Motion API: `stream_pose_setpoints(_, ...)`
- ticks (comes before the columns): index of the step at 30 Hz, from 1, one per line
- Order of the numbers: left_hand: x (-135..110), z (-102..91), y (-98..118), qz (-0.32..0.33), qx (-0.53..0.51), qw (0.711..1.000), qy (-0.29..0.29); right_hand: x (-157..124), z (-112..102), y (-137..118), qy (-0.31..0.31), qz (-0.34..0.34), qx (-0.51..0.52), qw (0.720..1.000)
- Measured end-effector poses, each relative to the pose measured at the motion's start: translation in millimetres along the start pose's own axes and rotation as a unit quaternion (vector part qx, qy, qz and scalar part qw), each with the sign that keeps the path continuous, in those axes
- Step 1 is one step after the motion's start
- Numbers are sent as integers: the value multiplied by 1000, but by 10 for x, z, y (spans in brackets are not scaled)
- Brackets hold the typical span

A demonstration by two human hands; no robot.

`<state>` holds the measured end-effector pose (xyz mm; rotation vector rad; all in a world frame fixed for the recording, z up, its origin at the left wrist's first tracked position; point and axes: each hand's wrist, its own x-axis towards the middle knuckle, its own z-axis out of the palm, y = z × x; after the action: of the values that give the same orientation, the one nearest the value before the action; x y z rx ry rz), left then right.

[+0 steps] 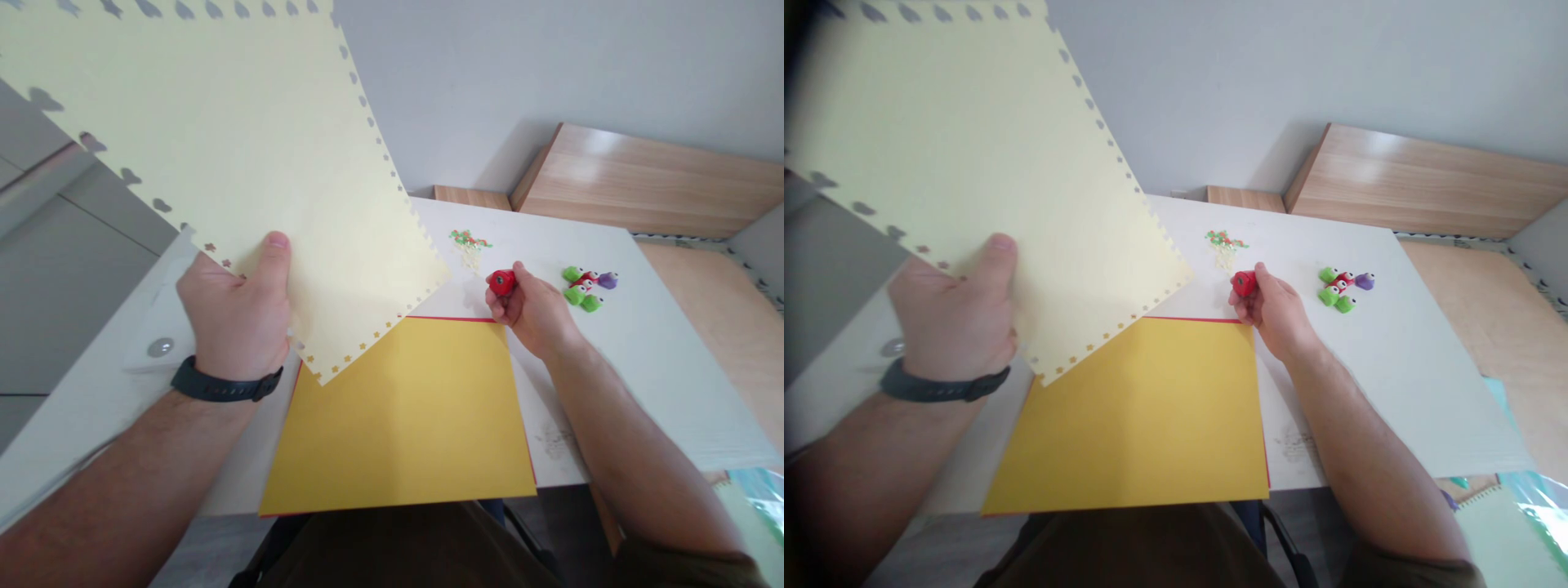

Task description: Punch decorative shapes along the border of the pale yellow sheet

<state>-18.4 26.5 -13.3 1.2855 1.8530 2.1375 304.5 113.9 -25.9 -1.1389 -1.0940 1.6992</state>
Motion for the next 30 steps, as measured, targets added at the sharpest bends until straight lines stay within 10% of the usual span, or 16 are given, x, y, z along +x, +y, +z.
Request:
stream_pose_setpoints(19,-16,-24,12,-4,6,1000,-16,-91,92,-72,-22,24,5,999)
stream_pose_setpoints(30,-21,5,64,-15,2,1000,-1,5,-5,0,41,-87,-74,993)
